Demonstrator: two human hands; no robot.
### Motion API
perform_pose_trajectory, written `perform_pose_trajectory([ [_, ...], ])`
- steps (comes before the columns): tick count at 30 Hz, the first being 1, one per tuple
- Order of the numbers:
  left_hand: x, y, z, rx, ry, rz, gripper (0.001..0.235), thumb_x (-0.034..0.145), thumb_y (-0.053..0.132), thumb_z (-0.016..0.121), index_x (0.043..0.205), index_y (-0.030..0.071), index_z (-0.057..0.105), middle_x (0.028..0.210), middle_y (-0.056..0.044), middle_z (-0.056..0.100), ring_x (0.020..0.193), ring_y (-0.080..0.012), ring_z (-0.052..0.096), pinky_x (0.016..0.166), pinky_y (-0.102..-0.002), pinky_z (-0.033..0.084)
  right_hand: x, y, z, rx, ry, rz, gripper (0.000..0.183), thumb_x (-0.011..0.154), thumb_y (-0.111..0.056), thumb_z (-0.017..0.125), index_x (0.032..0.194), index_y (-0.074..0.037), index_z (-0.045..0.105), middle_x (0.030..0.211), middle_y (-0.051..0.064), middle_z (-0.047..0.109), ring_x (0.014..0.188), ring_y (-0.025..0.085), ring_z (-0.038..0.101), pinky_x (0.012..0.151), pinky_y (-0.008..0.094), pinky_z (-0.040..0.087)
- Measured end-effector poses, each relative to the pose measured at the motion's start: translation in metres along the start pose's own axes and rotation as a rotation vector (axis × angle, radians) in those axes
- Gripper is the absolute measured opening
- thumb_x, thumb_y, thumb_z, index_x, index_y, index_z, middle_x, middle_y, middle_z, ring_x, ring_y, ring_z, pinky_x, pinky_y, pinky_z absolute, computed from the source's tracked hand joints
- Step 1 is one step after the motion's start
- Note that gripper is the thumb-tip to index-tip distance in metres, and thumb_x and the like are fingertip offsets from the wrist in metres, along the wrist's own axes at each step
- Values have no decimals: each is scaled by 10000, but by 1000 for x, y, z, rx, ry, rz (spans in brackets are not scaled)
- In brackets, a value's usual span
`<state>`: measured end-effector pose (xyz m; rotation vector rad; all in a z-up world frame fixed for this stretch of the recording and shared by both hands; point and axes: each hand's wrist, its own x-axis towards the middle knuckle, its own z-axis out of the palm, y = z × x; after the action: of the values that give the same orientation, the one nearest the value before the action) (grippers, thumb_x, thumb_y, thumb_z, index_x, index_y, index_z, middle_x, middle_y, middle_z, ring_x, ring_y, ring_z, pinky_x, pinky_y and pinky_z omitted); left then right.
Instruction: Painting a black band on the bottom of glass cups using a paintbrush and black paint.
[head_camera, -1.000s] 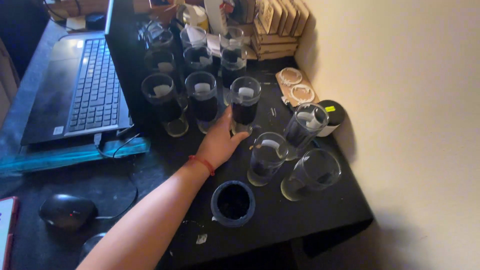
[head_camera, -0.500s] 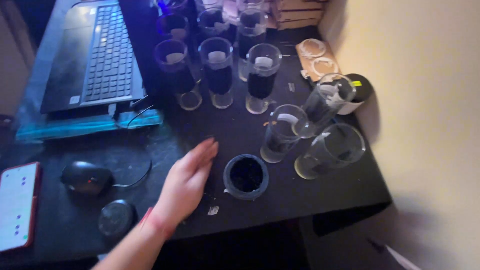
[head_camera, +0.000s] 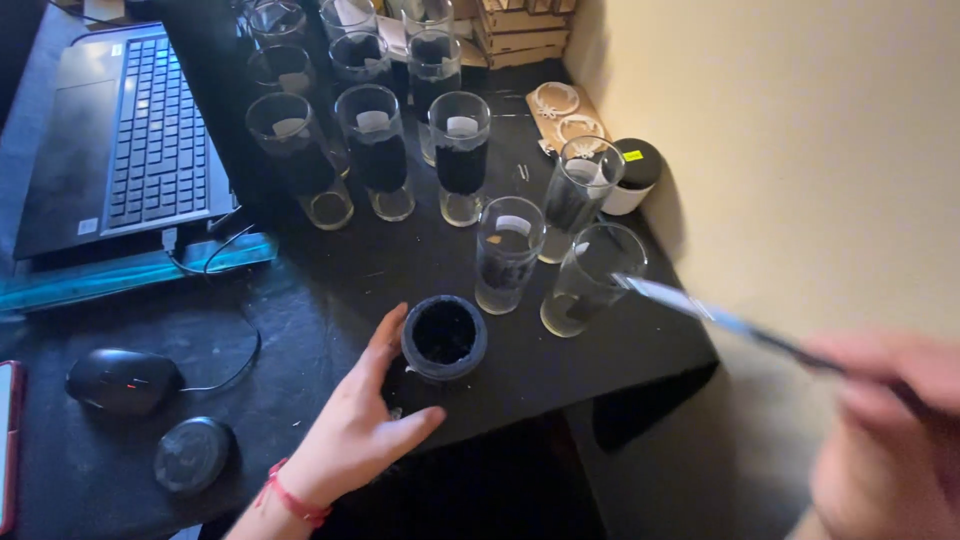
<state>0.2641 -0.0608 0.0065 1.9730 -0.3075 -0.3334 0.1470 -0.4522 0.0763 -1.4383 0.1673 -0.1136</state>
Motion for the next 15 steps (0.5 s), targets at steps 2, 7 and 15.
perform_pose_trajectory([
  [2,5,4,7,30,33,-55,1125,624,273,861,1548,149,231,1590,-41,387,1446,-163,383,1154,-310,269,35,-19,89,-662,319,-833,137,1093,15,658,1134,53,533,1135,223,656,1066,281,696,1014,317,532],
  [7,15,-2,19,32,130,-73,1031,589,276,922,1461,171,382,1401,-22,607,1318,-185,556,1087,-334,414,58,-75,143,-798,87,-917,133,1031,24,604,1047,156,592,1038,273,678,972,327,714,885,359,548],
  [15,7,-14,5,66,139,60,989,594,298,920,1429,129,419,1403,-47,599,1296,-201,567,1057,-320,416,42,-27,87,-851,264,-680,129,1111,-121,608,1146,-2,572,1281,182,575,922,167,537,748,223,364],
])
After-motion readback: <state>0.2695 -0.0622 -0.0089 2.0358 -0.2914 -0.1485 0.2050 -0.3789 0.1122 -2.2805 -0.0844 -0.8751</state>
